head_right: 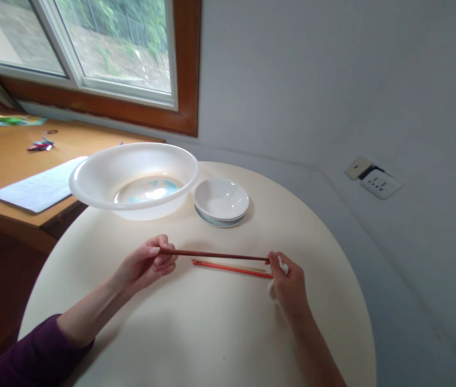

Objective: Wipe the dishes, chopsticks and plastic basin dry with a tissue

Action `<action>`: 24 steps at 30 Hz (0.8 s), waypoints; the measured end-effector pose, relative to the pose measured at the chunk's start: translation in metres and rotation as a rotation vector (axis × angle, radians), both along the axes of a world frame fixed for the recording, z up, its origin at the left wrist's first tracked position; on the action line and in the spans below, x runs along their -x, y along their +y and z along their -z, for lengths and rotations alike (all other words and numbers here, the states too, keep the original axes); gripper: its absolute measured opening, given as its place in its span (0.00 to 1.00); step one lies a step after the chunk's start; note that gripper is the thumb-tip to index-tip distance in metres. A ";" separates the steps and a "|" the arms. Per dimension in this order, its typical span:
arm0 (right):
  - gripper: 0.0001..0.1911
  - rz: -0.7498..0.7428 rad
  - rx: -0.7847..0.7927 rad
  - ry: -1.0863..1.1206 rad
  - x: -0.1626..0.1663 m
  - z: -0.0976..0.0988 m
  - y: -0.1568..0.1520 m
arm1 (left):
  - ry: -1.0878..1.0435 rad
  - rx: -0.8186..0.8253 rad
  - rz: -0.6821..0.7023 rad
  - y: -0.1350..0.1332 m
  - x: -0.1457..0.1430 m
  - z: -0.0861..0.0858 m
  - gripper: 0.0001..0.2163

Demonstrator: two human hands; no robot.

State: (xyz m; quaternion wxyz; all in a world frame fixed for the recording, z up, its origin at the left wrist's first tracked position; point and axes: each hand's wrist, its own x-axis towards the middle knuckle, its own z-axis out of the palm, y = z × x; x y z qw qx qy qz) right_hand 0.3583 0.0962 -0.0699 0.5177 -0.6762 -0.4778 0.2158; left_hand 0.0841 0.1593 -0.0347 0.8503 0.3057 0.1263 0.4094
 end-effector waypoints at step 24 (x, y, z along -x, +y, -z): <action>0.23 0.061 -0.062 -0.078 0.002 -0.002 -0.002 | 0.041 0.057 -0.041 0.001 -0.002 -0.001 0.02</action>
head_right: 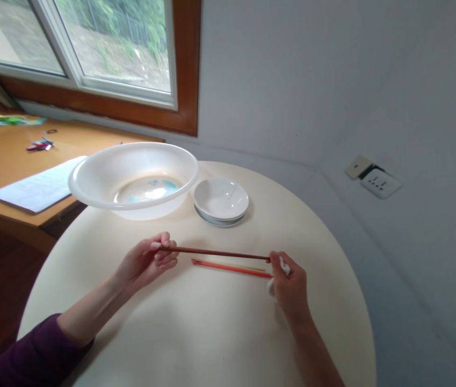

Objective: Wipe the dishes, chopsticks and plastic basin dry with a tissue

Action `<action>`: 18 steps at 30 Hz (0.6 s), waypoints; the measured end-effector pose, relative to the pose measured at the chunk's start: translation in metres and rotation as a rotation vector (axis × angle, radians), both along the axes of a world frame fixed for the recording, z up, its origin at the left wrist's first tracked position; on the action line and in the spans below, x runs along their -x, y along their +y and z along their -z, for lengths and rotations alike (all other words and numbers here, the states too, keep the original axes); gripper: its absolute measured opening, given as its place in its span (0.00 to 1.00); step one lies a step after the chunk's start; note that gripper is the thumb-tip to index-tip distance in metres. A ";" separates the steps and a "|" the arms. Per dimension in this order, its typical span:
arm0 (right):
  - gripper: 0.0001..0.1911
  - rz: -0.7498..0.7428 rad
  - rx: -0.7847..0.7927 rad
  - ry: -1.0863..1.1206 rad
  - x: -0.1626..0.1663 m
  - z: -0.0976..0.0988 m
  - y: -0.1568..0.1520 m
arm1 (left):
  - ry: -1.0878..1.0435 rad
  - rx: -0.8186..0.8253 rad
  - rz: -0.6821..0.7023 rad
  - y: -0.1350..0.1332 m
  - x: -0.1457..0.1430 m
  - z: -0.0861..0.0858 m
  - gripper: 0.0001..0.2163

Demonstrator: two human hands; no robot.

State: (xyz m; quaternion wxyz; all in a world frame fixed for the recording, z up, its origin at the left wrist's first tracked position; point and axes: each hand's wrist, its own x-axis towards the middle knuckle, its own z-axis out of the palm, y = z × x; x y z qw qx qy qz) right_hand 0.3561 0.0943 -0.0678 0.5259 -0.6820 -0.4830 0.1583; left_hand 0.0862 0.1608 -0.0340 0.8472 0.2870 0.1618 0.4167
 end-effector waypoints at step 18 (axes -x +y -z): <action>0.18 0.076 -0.013 -0.217 -0.013 0.004 0.007 | 0.873 -0.474 -0.411 0.018 -0.010 0.030 0.07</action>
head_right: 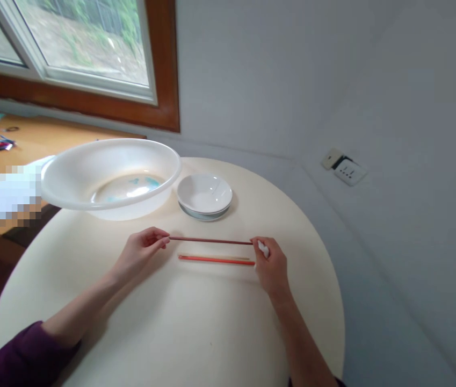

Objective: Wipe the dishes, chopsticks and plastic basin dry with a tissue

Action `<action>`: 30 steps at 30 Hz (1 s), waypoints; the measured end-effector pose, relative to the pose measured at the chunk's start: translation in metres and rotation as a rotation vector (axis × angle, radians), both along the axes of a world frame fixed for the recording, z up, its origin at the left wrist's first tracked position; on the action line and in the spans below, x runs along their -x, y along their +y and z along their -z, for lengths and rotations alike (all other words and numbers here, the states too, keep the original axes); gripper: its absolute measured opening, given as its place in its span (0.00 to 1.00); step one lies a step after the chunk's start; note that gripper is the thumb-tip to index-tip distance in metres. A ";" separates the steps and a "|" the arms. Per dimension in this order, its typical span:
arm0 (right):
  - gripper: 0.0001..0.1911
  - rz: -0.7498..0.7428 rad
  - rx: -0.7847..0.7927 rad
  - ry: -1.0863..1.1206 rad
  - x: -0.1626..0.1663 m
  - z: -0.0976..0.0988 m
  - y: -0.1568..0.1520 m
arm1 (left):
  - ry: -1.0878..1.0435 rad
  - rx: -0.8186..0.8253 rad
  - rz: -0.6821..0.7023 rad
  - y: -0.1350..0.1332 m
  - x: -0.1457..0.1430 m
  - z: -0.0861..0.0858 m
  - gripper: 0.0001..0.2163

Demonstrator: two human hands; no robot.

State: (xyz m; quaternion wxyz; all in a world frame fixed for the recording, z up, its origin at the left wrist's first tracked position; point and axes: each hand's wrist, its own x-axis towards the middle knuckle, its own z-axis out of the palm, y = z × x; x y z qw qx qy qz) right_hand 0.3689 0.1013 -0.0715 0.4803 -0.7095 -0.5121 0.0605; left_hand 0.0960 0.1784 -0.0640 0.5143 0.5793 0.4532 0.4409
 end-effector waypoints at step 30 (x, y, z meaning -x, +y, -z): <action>0.02 -0.236 0.394 -0.408 0.031 -0.003 -0.011 | 0.548 -0.402 0.206 0.027 -0.015 0.028 0.05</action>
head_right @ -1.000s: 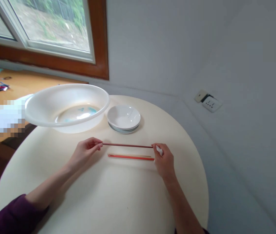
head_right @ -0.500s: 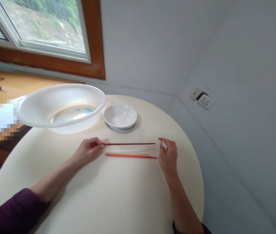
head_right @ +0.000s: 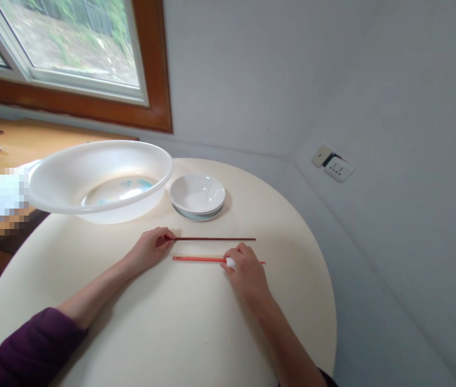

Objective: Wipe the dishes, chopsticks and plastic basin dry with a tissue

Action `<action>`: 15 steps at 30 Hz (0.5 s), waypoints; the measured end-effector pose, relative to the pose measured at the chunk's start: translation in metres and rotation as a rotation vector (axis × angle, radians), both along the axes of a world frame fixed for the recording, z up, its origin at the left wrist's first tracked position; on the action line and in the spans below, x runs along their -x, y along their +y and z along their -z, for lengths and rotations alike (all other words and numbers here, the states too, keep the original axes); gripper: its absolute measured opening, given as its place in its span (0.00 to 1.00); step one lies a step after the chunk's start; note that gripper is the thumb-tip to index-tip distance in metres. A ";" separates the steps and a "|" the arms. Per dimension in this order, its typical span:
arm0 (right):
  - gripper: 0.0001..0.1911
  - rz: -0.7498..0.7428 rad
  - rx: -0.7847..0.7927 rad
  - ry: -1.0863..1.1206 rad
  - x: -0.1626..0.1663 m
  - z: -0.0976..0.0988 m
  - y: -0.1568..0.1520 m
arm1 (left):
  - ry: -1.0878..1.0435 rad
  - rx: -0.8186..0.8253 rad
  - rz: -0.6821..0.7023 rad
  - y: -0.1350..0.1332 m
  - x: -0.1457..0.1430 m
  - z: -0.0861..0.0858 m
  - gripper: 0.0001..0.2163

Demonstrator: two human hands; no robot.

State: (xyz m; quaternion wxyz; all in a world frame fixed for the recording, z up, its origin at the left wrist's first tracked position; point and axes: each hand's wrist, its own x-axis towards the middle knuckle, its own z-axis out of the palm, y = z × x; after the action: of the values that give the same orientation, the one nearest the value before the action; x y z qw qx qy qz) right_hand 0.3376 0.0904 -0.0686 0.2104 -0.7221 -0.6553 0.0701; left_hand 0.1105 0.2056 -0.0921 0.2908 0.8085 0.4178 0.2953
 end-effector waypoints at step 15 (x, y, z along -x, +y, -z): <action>0.03 -0.024 0.064 0.018 0.004 0.005 0.002 | -0.091 -0.045 -0.040 0.001 -0.001 0.005 0.04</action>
State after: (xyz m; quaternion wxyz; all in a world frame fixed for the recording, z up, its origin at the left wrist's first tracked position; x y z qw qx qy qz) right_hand 0.3340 0.0921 -0.0736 0.1923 -0.7198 -0.6595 0.1001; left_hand 0.1112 0.2069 -0.0967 0.2852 0.7921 0.4136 0.3467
